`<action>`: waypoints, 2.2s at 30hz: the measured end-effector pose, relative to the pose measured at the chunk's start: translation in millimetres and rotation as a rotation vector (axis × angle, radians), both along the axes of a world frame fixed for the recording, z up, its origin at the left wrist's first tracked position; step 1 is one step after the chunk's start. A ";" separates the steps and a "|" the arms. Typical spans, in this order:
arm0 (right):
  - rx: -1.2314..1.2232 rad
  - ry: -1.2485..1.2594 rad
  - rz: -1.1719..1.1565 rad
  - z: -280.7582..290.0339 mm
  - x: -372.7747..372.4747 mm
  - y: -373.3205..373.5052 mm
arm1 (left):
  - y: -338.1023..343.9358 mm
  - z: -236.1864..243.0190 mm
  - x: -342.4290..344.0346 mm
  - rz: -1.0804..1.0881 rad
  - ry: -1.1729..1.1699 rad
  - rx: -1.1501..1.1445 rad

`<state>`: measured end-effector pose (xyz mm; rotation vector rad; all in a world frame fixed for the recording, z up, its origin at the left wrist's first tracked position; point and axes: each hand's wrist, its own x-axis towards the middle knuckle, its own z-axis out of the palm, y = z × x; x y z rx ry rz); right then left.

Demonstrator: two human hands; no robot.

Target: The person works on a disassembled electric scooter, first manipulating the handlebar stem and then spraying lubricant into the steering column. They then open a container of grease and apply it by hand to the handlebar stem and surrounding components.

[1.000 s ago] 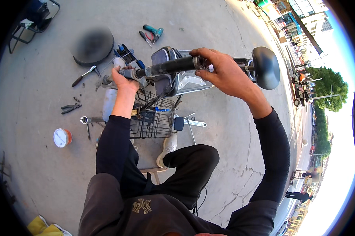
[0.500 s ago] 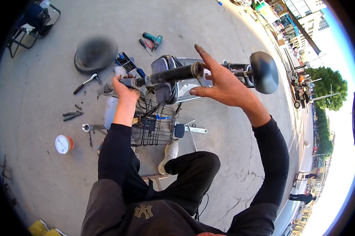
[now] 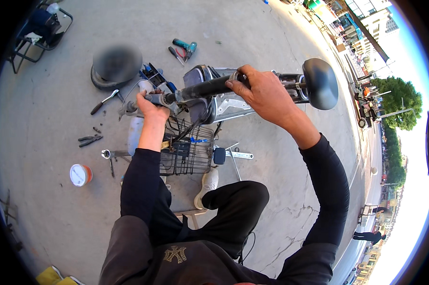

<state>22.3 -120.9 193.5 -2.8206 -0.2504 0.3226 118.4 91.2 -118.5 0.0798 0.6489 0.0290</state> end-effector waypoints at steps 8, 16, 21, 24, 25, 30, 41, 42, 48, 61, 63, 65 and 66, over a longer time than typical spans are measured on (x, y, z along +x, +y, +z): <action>0.079 -0.080 -0.094 -7.5 -4.8 -2.5 | 0.0 -2.7 0.3 -0.007 0.023 -0.015; 0.308 -0.421 0.343 -26.1 -8.5 -28.7 | -6.9 6.3 -3.9 -0.013 0.035 -0.003; -0.028 -0.034 -0.202 -4.9 -7.0 3.2 | 1.3 2.1 -2.3 -0.022 0.014 -0.029; -0.007 -0.124 0.113 -9.7 -9.8 -8.8 | -2.4 9.6 -5.8 -0.025 0.067 -0.039; 0.003 -0.181 0.236 -10.8 -8.5 -15.6 | -2.5 7.3 -4.6 -0.021 0.057 -0.034; 0.184 -0.384 0.455 -25.6 -6.0 -29.2 | -2.4 3.3 -1.5 -0.006 0.025 -0.014; -0.090 -0.351 0.339 -14.1 -2.0 -23.7 | -1.1 4.6 -1.0 -0.006 0.050 -0.010; -0.126 -0.416 0.443 -15.0 -0.9 -29.1 | -2.1 6.5 -1.2 0.004 0.063 -0.015; 0.150 -0.499 0.383 -43.1 -11.0 -31.3 | -4.6 10.3 -4.1 -0.025 0.031 -0.006; -0.118 -0.418 0.471 -14.1 -0.3 -31.6 | -7.4 11.3 -5.5 0.001 0.066 0.025; -0.343 -0.503 0.596 -21.8 0.1 -32.2 | -4.8 7.7 -3.1 -0.009 0.025 -0.012; -0.026 -0.559 0.386 -39.0 -8.7 -27.7 | -7.5 12.5 -5.0 -0.003 0.012 -0.021; 0.003 -0.449 0.269 -37.6 -9.4 -27.6 | -8.6 14.2 -7.2 -0.020 0.019 -0.006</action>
